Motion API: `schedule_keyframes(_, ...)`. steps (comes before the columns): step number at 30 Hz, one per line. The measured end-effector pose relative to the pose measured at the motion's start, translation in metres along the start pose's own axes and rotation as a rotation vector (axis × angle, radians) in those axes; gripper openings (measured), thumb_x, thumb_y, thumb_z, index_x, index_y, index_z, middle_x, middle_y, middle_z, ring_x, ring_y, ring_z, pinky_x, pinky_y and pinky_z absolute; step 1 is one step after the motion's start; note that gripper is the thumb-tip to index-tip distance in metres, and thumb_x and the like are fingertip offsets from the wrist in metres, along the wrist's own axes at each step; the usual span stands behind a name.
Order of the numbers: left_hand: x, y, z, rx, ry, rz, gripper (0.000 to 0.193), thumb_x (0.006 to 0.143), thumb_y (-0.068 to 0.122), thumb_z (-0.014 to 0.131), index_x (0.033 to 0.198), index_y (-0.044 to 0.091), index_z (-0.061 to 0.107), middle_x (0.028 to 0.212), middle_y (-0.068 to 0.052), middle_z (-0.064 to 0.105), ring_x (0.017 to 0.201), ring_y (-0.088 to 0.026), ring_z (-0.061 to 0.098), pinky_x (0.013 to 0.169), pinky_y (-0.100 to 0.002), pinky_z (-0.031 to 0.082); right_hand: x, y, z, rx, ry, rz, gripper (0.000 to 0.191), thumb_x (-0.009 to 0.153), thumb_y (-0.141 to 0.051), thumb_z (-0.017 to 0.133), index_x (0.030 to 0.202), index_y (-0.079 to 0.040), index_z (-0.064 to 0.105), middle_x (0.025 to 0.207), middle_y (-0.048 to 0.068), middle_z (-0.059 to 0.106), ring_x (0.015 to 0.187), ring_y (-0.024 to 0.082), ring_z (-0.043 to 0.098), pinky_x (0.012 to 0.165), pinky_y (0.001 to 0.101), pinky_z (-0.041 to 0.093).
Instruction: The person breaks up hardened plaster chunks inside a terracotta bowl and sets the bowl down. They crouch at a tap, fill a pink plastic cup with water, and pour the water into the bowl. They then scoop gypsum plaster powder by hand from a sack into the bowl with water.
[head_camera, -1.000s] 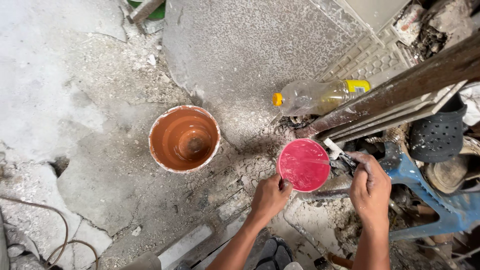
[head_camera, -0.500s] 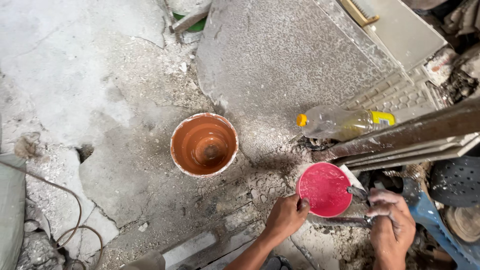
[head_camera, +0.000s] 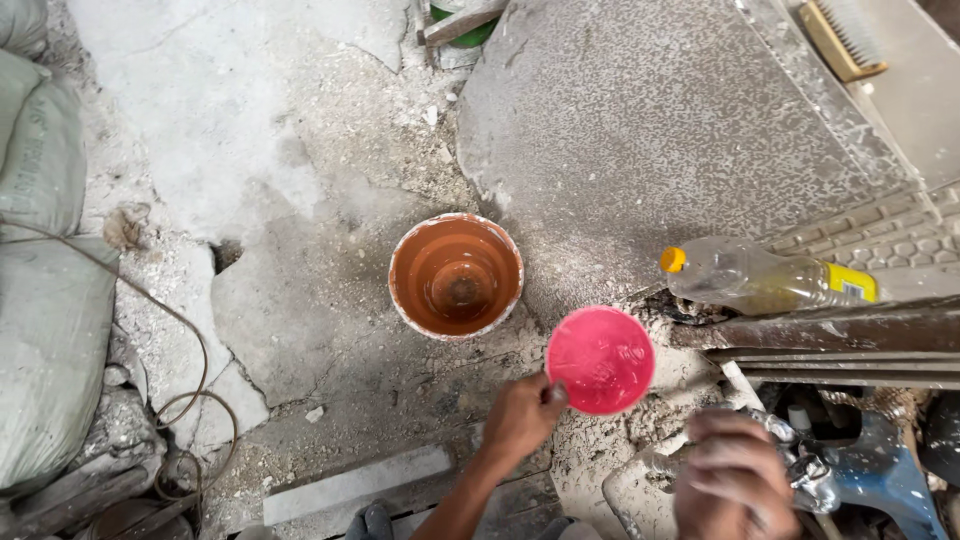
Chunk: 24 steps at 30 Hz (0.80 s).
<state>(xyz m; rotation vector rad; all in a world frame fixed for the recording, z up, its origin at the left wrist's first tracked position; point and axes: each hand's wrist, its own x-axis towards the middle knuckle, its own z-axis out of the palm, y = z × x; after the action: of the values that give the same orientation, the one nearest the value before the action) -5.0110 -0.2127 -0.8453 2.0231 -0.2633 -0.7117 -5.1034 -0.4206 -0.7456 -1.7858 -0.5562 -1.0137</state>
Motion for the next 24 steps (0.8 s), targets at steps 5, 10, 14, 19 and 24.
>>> schedule_keyframes(5, -0.01, -0.02, -0.05, -0.098, 0.23, -0.012, 0.031, 0.101, 0.027, 0.056, 0.082, 0.005, 0.068, 0.059, -0.006, 0.064, 0.044, -0.011, 0.055, 0.04, -0.03, 0.046, -0.056, 0.078, 0.087, 0.306, 0.497, 0.359, 0.023, 0.106, -0.003, 0.057, 0.085, -0.009, 0.066, 0.096, 0.01, 0.07, 0.089, 0.022, 0.07, 0.076, 0.0369, 0.062)
schedule_keyframes(10, -0.024, -0.034, -0.098, 0.052, 0.516, -0.114, 0.036, 0.098, 0.029, 0.064, 0.077, 0.0, 0.067, 0.058, -0.011, 0.064, 0.046, -0.018, 0.057, 0.049, -0.038, 0.047, -0.085, 0.137, 0.149, 0.086, 0.214, 1.166, 0.013, 0.104, -0.012, 0.048, 0.107, -0.014, 0.061, 0.105, 0.011, 0.065, 0.09, 0.024, 0.065, 0.078, 0.0365, 0.06)
schedule_keyframes(14, -0.034, -0.043, -0.13, -0.022, 0.515, -0.355, 0.032, 0.094, 0.029, 0.067, 0.081, 0.0, 0.068, 0.066, -0.015, 0.069, 0.054, -0.025, 0.064, 0.054, -0.044, 0.053, -0.104, 0.149, 0.19, 0.094, -0.325, 1.636, 0.034, 0.106, -0.027, 0.044, 0.138, -0.017, 0.049, 0.137, 0.016, 0.055, 0.124, 0.03, 0.056, 0.098, 0.041, 0.053)
schedule_keyframes(19, -0.047, -0.052, -0.153, 0.041, 0.727, -0.31, 0.031, 0.089, 0.03, 0.074, 0.087, -0.001, 0.07, 0.074, -0.022, 0.073, 0.064, -0.033, 0.073, 0.063, -0.045, 0.055, -0.125, 0.174, 0.22, 0.262, -0.517, 1.559, 0.051, 0.103, -0.032, 0.047, 0.15, -0.013, 0.042, 0.154, 0.013, 0.045, 0.139, 0.029, 0.048, 0.105, 0.0432, 0.051)
schedule_keyframes(24, -0.052, -0.057, -0.16, 0.147, 0.776, -0.392, 0.035, 0.091, 0.033, 0.074, 0.09, -0.001, 0.069, 0.079, -0.024, 0.073, 0.074, -0.041, 0.072, 0.068, -0.05, 0.054, -0.142, 0.202, 0.234, 0.333, -0.438, 1.641, 0.042, 0.107, -0.029, 0.043, 0.145, -0.012, 0.051, 0.144, 0.013, 0.057, 0.125, 0.028, 0.058, 0.1, 0.0407, 0.054)
